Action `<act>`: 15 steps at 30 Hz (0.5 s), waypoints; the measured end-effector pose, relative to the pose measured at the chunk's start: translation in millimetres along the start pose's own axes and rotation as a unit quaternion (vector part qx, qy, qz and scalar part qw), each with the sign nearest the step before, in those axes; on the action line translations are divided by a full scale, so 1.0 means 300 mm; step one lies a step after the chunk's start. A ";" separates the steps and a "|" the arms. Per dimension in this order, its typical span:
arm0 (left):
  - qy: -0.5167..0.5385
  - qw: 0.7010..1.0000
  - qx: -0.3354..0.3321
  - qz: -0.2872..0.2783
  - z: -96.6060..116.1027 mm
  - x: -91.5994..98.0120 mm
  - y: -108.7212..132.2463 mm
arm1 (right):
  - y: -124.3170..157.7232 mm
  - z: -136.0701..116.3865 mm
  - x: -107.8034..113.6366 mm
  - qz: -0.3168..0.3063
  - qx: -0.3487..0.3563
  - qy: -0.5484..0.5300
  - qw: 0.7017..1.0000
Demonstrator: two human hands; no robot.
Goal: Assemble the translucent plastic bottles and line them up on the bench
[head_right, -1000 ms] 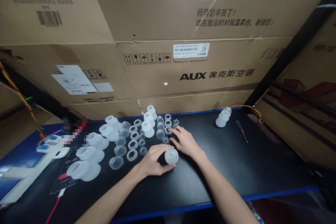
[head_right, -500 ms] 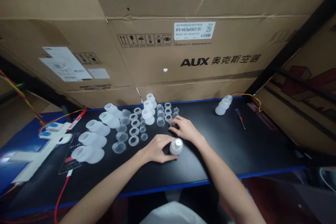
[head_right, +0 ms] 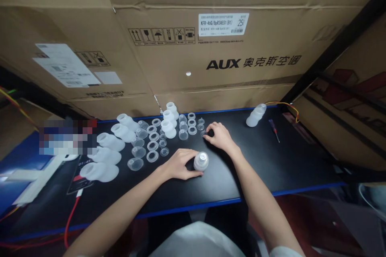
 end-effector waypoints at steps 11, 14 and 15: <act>-0.007 1.000 0.007 -0.010 0.003 0.004 -0.004 | -0.020 -0.016 -0.054 0.032 0.000 -0.031 0.999; -0.010 1.000 0.007 -0.007 0.002 0.003 -0.003 | -0.028 -0.015 -0.067 0.040 -0.006 -0.024 0.999; -0.011 1.000 0.006 -0.006 0.002 0.003 -0.003 | -0.032 -0.016 -0.069 0.048 -0.010 -0.019 0.999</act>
Point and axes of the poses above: each hand's wrist, its own y-axis away from the middle knuckle, its own x-axis out of the back of the hand, z = x × y, the point moved 5 cm from there along -y, towards the middle knuckle, and after that the axes turned 14 degrees about -x, right-handed, at the moved point
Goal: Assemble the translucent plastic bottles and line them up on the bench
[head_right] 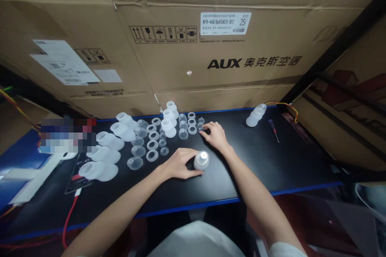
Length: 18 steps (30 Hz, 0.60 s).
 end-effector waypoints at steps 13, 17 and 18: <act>-0.019 1.000 -0.015 0.011 -0.004 0.002 -0.005 | -0.044 0.004 -0.018 0.063 -0.025 -0.015 0.998; -0.065 0.996 0.025 0.054 -0.030 0.019 -0.003 | -0.015 -0.037 0.025 0.076 0.006 -0.035 0.996; -0.076 0.994 0.043 0.066 -0.037 0.023 -0.001 | -0.006 -0.051 0.046 0.085 0.008 -0.068 0.994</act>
Point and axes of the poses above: each hand's wrist, its own y-axis away from the middle knuckle, its own x-axis out of the back of the hand, z = x × y, the point moved 5 cm from there along -y, towards the middle knuckle, and after that the axes turned 14 degrees about -x, right-handed, at the moved point
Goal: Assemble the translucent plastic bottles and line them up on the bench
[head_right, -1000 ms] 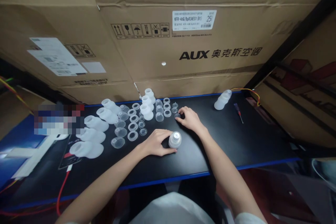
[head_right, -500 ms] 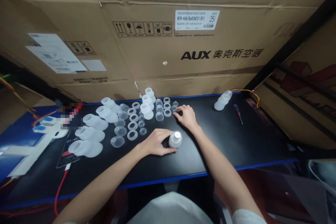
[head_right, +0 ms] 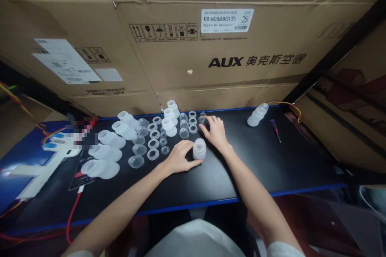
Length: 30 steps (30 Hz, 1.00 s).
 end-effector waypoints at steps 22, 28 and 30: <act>0.085 0.985 0.152 -0.004 -0.097 0.007 -0.001 | 0.097 -0.139 0.106 -0.119 0.005 -0.274 0.954; 0.439 0.870 0.211 -0.078 -0.073 0.003 0.020 | 0.112 -0.108 0.063 -0.295 -0.107 -0.504 0.805; 0.594 0.769 0.218 -0.090 -0.037 -0.020 0.018 | 0.124 -0.120 0.052 -0.308 -0.134 -0.562 0.756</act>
Point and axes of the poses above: each hand's wrist, its own y-axis away from the middle knuckle, its own x-axis out of the back of the hand, z = x × y, the point moved 5 cm from there along -y, towards the middle knuckle, and after that the axes turned 14 degrees about -x, right-handed, at the moved point
